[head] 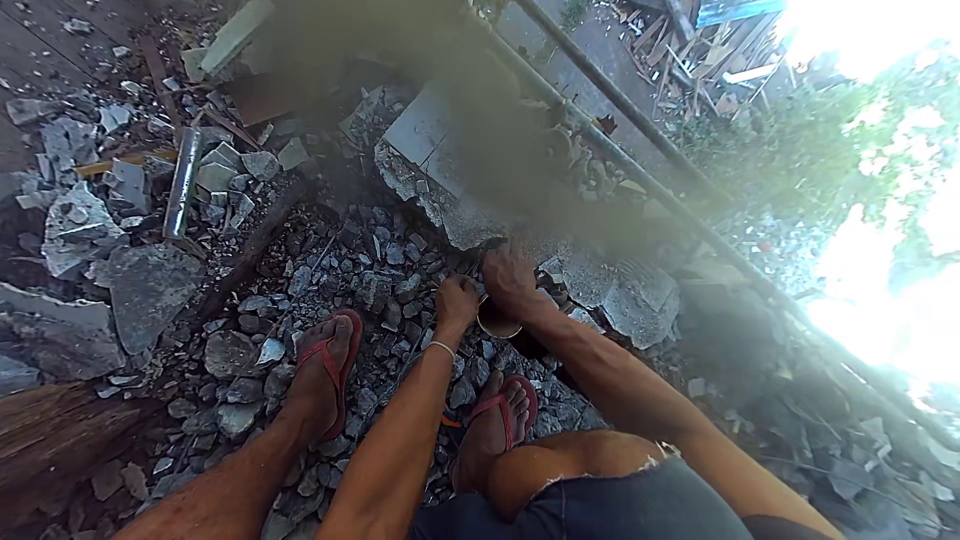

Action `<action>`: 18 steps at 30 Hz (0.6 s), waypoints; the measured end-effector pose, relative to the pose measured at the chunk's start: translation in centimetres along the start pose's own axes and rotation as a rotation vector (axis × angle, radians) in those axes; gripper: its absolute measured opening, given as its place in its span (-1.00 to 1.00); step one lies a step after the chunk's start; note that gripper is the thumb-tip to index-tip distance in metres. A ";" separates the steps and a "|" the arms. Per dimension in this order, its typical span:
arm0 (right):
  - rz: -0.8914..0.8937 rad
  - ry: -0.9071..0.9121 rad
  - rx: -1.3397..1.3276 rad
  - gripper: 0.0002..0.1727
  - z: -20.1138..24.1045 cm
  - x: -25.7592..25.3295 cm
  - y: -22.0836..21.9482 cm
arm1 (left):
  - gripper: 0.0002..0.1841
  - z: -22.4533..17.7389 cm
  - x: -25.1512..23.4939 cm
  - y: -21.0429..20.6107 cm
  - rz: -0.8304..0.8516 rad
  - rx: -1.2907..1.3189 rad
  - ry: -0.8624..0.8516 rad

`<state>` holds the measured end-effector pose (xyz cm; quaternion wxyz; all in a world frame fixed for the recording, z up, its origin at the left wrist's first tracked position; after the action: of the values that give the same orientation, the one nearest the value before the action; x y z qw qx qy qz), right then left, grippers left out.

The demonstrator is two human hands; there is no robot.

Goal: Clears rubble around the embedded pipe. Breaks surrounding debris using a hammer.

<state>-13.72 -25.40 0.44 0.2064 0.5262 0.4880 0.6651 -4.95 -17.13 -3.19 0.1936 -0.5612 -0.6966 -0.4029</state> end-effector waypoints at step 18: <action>-0.154 0.246 0.022 -0.85 -1.8 -1.3 1.4 | -0.76 0.1 -2.7 -0.4 0.056 0.050 -0.032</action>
<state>-14.51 -27.85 1.08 0.1896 0.4042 0.5558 0.7013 -4.51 -18.78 -5.30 0.2078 -0.5817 -0.6935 -0.3709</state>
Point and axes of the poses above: each hand's wrist, its own x-axis away from the middle knuckle, its own y-axis out of the back of the hand, z = x × y, the point moved 9 cm from there along -x, towards the middle knuckle, and after that the axes turned 3 degrees about x, right-handed, at the moved point
